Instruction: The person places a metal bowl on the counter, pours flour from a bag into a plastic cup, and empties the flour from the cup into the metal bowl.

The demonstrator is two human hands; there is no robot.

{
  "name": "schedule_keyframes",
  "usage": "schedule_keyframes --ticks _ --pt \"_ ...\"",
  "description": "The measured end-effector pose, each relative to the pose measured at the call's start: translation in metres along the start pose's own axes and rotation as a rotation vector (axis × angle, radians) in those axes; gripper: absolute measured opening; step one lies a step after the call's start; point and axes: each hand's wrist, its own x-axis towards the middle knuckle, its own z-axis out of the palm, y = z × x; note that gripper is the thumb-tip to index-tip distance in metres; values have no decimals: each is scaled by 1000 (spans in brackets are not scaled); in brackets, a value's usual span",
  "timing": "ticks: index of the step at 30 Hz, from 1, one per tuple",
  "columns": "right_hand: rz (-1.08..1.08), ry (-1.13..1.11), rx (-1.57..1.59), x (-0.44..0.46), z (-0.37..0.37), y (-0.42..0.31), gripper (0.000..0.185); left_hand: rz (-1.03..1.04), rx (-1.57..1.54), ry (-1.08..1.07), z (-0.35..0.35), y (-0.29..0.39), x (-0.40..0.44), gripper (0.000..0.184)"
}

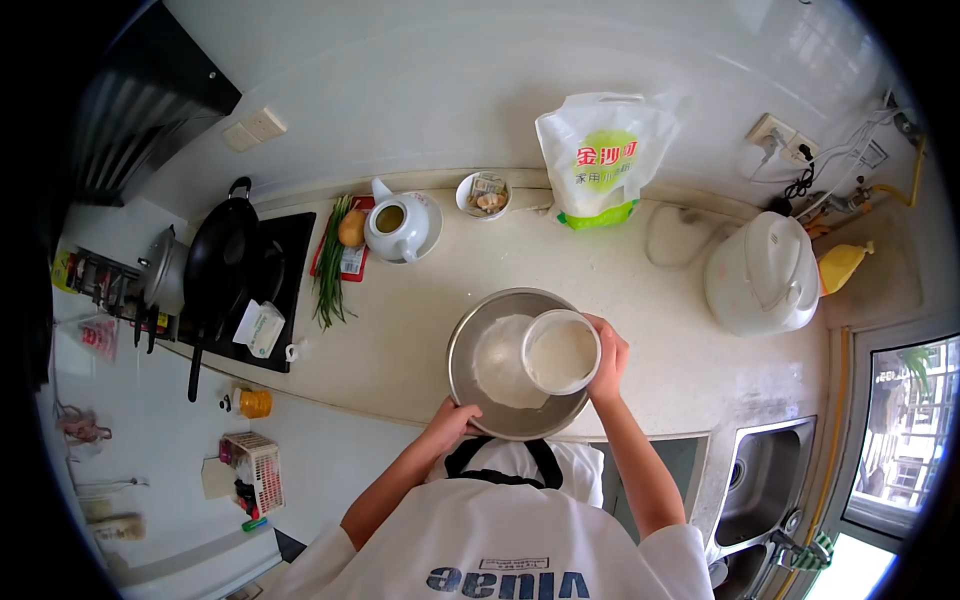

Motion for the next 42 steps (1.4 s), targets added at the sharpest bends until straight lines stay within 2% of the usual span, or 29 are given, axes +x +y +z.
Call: schedule_keyframes --ticks 4,7,10,11,15,18,19,23,26,30,34,35,38,42 --pt "-16 -41 107 3 -11 -19 46 -39 71 46 6 18 -14 42" --pt "-150 -61 -89 10 -9 -37 43 -24 93 21 18 33 -16 41" --pt "-765 -22 -629 20 -13 -57 36 -34 93 -18 17 32 -15 41" --pt "-836 -71 -732 20 -12 -65 32 -47 90 -34 14 30 -13 41" --pt "-836 -62 -811 34 -18 -60 30 -85 5 -41 15 22 0 40" --pt "-886 -197 -841 34 -16 -57 30 -75 9 -38 17 25 -3 39" --pt "-844 -109 -867 37 -18 -54 29 -75 17 -37 18 29 -6 39" --pt "-940 -259 -855 28 -10 -55 30 -46 -17 -5 15 26 -3 38" --pt "-873 -147 -884 38 -11 -43 30 -60 -15 -5 15 29 -1 42" --pt "-932 -312 -835 30 2 -45 31 -59 25 8 13 28 -2 42" --pt "-920 -290 -898 37 5 -45 30 -63 4 1 10 20 6 41" --pt "-963 -375 -873 35 7 -42 30 -68 -2 3 9 19 7 41" --pt "-891 -273 -857 41 10 -36 32 -66 31 1 11 23 6 38" --pt "-986 -439 -881 37 13 -35 32 -82 25 -35 9 22 9 41"
